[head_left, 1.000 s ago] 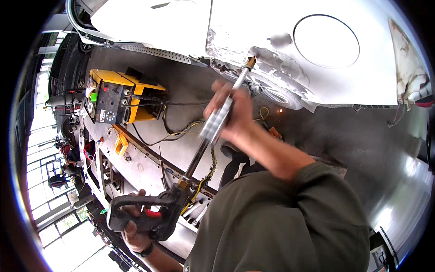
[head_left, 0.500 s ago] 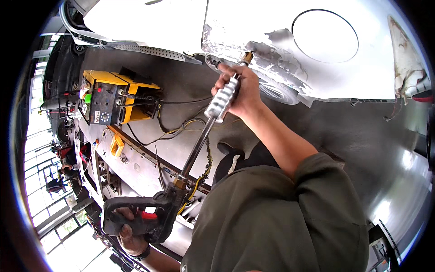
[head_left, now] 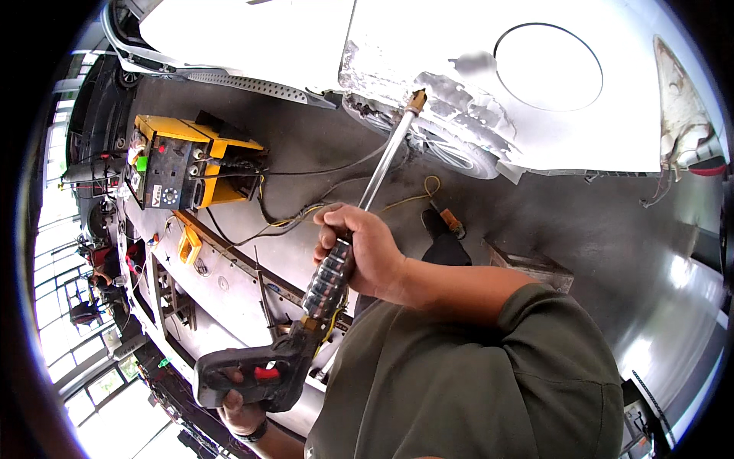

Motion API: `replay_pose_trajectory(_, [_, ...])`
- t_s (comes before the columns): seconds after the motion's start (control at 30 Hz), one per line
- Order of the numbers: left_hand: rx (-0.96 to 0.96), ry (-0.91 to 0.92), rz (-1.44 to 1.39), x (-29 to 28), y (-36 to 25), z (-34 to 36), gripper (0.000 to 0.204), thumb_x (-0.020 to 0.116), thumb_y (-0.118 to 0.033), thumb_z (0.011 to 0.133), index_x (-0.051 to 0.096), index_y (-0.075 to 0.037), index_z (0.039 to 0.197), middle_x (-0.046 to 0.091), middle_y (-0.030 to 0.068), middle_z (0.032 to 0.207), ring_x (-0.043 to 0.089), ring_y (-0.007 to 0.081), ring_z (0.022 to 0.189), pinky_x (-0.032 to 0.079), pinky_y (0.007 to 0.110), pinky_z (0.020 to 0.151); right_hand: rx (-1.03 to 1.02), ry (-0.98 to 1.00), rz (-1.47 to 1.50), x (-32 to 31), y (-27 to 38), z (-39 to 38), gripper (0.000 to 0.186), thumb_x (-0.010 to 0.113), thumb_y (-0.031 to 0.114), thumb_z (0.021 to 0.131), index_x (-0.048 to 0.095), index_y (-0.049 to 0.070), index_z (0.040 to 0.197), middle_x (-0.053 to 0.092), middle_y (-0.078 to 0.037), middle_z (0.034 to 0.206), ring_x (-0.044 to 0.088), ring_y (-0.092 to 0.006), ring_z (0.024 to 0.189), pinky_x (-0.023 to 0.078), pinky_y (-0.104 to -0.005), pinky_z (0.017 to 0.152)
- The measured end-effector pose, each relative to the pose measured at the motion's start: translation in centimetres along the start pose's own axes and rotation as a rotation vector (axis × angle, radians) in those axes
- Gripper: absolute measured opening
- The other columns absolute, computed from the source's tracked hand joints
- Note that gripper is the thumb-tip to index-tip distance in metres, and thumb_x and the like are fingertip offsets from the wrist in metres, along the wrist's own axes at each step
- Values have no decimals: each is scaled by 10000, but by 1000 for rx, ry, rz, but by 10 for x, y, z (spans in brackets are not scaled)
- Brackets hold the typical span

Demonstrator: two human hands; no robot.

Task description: The person uses a slide hammer welder to pull out a dent on the rear panel of a white car, and then applies liquid from a spray bottle to the repaired surface.

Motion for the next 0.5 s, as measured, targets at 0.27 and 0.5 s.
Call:
replay_pose_trajectory(0.27, [35, 21, 50, 13, 10, 1, 503, 773, -271, 823, 573, -51, 1229, 555, 46, 991, 638, 284, 1004, 561, 467, 889, 7, 13, -16, -10, 20, 4, 163, 580, 197, 899, 574, 63, 992, 546, -33, 722, 580, -236, 727, 491, -407, 711])
replay_pose_trajectory(0.5, [43, 51, -11, 27, 2, -3, 483, 772, -279, 836, 571, -56, 1214, 560, 55, 1015, 641, 308, 1004, 567, 486, 875, 46, 10, 0, -8, 22, 2, 145, 571, 175, 912, 582, 62, 1001, 540, -32, 717, 574, -224, 726, 485, -402, 729])
Point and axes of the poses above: each hand's wrist, its own z-axis towards the middle knuckle, its own x-axis out of the palm, y = z × x, the point moved 1 cm from there along z, towards the middle knuckle
